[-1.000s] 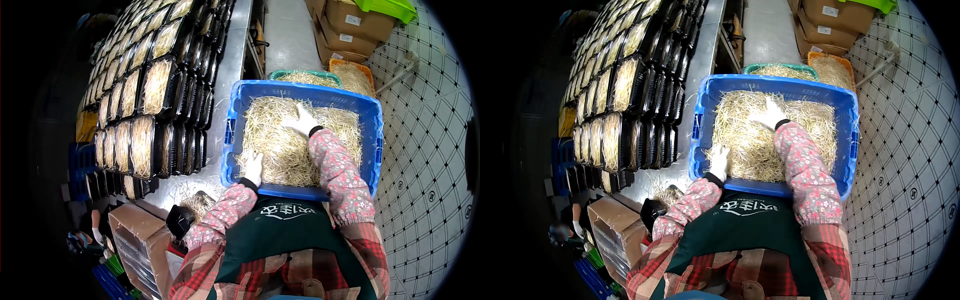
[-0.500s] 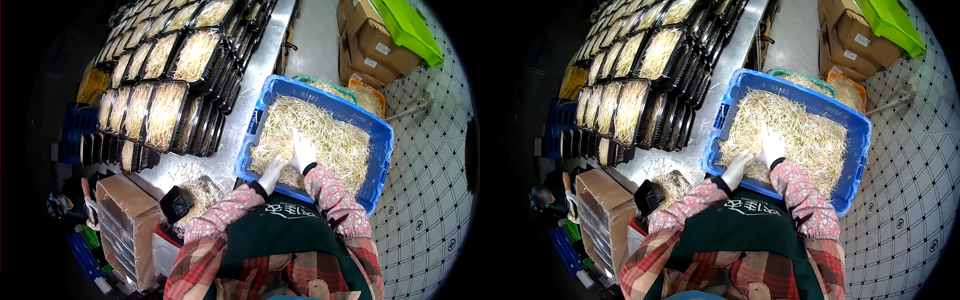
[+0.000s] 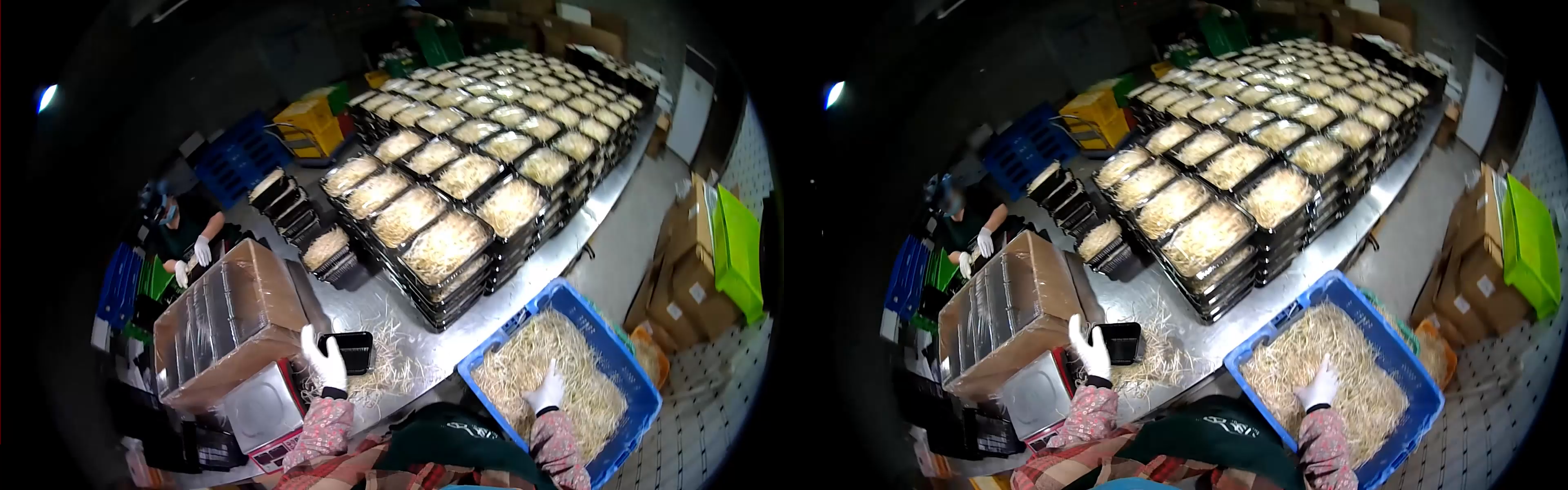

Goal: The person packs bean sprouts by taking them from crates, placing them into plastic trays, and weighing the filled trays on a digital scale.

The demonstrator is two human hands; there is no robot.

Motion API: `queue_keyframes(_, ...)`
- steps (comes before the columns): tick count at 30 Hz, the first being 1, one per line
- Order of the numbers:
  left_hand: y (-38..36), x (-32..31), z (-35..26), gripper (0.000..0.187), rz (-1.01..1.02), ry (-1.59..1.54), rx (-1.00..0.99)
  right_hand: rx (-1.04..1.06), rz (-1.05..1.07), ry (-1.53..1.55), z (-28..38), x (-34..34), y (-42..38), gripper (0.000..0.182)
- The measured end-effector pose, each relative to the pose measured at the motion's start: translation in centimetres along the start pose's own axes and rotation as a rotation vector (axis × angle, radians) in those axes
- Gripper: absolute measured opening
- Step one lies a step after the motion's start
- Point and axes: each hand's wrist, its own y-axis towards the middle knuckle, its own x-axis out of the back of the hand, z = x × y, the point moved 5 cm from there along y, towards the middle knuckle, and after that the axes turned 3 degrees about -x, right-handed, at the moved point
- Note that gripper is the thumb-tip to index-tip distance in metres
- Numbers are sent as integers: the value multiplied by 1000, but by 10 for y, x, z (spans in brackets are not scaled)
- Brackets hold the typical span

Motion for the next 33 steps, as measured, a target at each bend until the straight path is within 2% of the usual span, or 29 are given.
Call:
queue_keyframes(1, -1, 14, 21, 57, -55, 125, -6, 9, 5, 7, -4, -2, 6, 130)
queue_keyframes(2, -7, 22, 48, 60, -76, 166, 78, -22, 82, 20, -8, 0, 11, 125)
queue_keyframes(3, -16, 27, 74, 63, -93, 205, 164, 18, 31, 101, -13, 4, 14, 119)
queue_keyframes(5, -34, 30, 109, 70, -39, 177, 355, 34, 58, 239, -25, 5, 21, 115)
queue_keyframes(7, -48, 25, 148, 74, -27, -29, 531, 40, 26, 287, -29, 23, 12, 114)
queue_keyframes(8, -60, 11, 174, 77, -159, -379, 667, 84, -8, 395, -32, 37, 1, 116)
queue_keyframes(9, -63, 8, 170, 81, -167, -527, 786, 168, -120, 562, -44, 35, -4, 117)
queue_keyframes(11, -69, -7, 201, 67, -193, -447, 751, 187, -100, 826, -66, 19, -13, 117)
queue_keyframes(12, -71, -20, 226, 45, -70, -619, 769, 159, -82, 537, -71, 21, -23, 118)
queue_keyframes(13, -77, -18, 221, 23, -128, -493, 912, 130, -59, 247, -62, 39, -38, 119)
queue_keyframes(14, -76, -18, 212, 22, -183, -433, 983, 43, 56, 182, -57, 56, -51, 122)
queue_keyframes(15, -82, -22, 220, 20, -243, -369, 1054, 45, 53, 173, -66, 59, -53, 122)
queue_keyframes(17, -71, -19, 214, 19, -190, -326, 712, 166, -38, 710, -80, 67, -52, 124)
queue_keyframes(18, -74, -14, 196, 19, -317, -404, 768, 230, 7, 1091, -81, 60, -48, 125)
queue_keyframes(19, -75, -8, 175, 19, -390, -509, 728, 232, 9, 1103, -83, 65, -48, 125)
queue_keyframes(21, -75, -3, 158, 21, -384, -584, 623, 71, 4, 99, -77, 84, -44, 125)
queue_keyframes(23, -71, 14, 111, 24, -360, -645, 603, 143, -12, 136, -67, 95, -34, 124)
queue_keyframes(25, -66, 30, 61, 29, -294, -668, 450, 325, -134, 189, -36, 109, -27, 121)
queue_keyframes(26, -61, 27, 49, 33, -243, -696, 357, 427, -159, 169, -6, 125, -38, 115)
queue_keyframes(28, -53, 45, -24, 42, -164, -612, 188, 634, -159, 148, 70, 162, -73, 98)
queue_keyframes(31, -53, 74, -111, 45, -106, -273, -296, 923, -123, 128, 179, 166, -117, 71)
queue_keyframes(33, -58, 92, -144, 54, -34, -16, -489, 1012, -70, -112, 249, 153, -149, 62)
